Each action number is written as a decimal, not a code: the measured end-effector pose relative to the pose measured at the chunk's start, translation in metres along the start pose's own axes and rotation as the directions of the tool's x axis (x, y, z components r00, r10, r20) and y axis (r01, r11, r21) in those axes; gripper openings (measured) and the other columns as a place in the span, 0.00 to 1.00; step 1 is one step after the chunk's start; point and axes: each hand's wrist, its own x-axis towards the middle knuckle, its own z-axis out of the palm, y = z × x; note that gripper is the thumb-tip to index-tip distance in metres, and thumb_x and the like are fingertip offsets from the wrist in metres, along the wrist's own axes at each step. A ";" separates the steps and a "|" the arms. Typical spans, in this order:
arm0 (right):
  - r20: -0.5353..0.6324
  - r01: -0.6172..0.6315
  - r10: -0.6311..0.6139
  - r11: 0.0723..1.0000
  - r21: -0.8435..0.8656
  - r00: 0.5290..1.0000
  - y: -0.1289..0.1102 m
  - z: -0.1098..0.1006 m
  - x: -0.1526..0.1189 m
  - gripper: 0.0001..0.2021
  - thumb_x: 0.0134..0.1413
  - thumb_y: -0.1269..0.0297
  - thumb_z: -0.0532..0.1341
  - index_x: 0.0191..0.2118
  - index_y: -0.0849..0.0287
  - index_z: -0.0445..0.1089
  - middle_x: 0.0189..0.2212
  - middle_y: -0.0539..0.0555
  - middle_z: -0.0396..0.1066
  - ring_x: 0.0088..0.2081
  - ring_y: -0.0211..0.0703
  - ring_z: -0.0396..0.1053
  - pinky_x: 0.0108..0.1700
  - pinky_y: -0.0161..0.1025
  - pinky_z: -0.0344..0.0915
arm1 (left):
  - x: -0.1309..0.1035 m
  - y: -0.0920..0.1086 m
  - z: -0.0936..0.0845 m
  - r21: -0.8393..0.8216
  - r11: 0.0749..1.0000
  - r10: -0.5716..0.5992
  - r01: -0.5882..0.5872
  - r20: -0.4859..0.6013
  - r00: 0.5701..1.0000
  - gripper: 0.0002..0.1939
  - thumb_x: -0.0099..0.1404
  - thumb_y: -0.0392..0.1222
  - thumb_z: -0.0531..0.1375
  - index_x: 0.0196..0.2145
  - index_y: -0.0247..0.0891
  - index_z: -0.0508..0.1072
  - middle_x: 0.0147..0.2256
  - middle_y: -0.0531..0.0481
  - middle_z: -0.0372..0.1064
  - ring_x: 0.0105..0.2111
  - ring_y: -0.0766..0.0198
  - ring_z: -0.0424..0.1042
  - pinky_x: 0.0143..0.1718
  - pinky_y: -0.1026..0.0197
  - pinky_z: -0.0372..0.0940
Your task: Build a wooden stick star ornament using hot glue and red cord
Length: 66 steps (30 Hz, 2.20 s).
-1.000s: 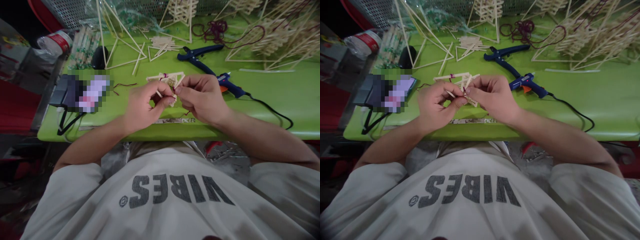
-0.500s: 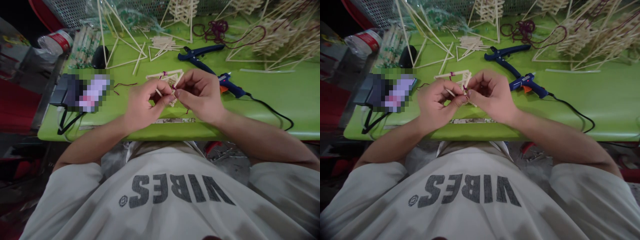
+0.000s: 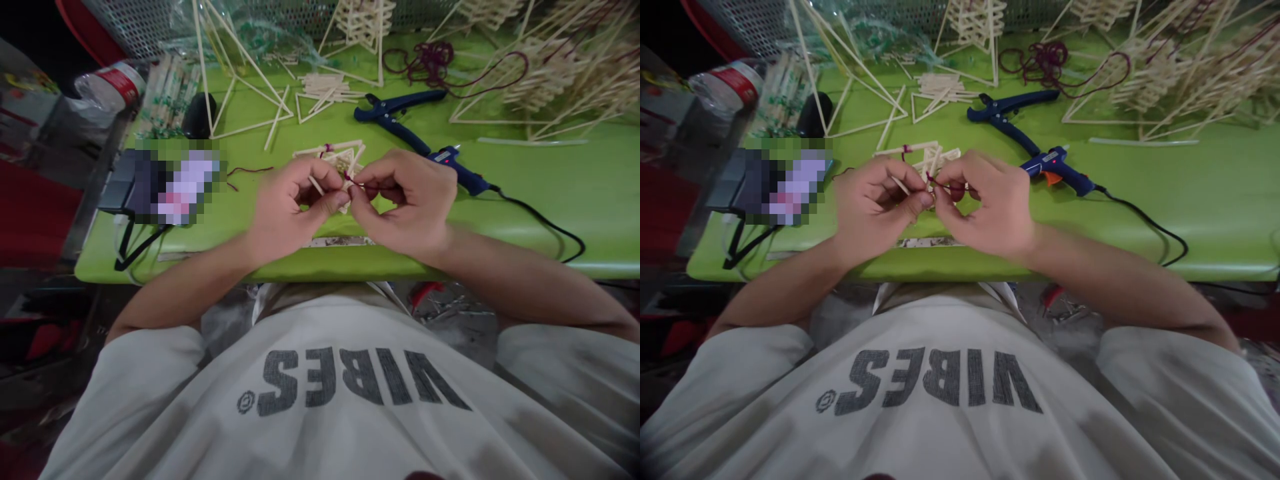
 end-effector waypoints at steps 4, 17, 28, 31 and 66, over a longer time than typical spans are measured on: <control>0.002 0.008 -0.007 0.999 -0.043 1.000 -0.006 -0.002 0.004 0.04 0.70 0.59 0.77 0.40 0.46 0.85 0.29 0.52 0.71 0.31 0.50 0.70 0.40 0.53 0.76 | 0.000 0.002 0.000 0.003 0.999 -0.054 0.054 0.006 0.999 0.26 0.79 0.72 0.74 0.43 0.45 0.82 0.34 0.51 0.80 0.27 0.66 0.76 0.25 0.60 0.70; 0.019 0.146 -0.144 0.984 -0.106 0.989 -0.001 -0.001 0.006 0.05 0.69 0.67 0.74 0.40 0.49 0.86 0.20 0.45 0.59 0.28 0.42 0.68 0.35 0.44 0.64 | 0.000 0.001 0.002 -0.065 0.997 -0.047 0.049 0.026 0.999 0.23 0.79 0.68 0.74 0.42 0.45 0.80 0.34 0.52 0.77 0.28 0.66 0.75 0.24 0.61 0.68; -0.004 0.156 -0.159 0.975 -0.161 0.987 0.000 -0.001 0.006 0.08 0.77 0.63 0.71 0.42 0.49 0.89 0.20 0.46 0.61 0.27 0.41 0.66 0.35 0.43 0.65 | 0.000 0.010 -0.004 0.019 0.994 -0.110 0.109 0.063 0.992 0.31 0.79 0.79 0.69 0.43 0.47 0.75 0.33 0.52 0.76 0.27 0.67 0.74 0.26 0.58 0.68; -0.047 0.151 -0.164 0.967 -0.207 0.985 -0.003 -0.001 0.006 0.09 0.76 0.61 0.71 0.41 0.48 0.90 0.19 0.45 0.60 0.25 0.40 0.62 0.34 0.43 0.65 | 0.000 0.015 -0.004 -0.037 0.994 -0.103 0.104 0.038 0.994 0.31 0.78 0.77 0.72 0.44 0.48 0.71 0.36 0.53 0.80 0.26 0.67 0.75 0.25 0.58 0.70; 0.221 -0.360 0.284 0.713 0.602 0.933 0.000 0.009 0.017 0.12 0.63 0.53 0.88 0.39 0.52 0.91 0.27 0.47 0.79 0.27 0.38 0.77 0.33 0.37 0.80 | 0.026 0.018 -0.017 -0.432 0.616 -0.549 0.659 0.365 0.752 0.29 0.56 0.60 0.91 0.38 0.39 0.85 0.30 0.54 0.81 0.25 0.70 0.77 0.26 0.67 0.70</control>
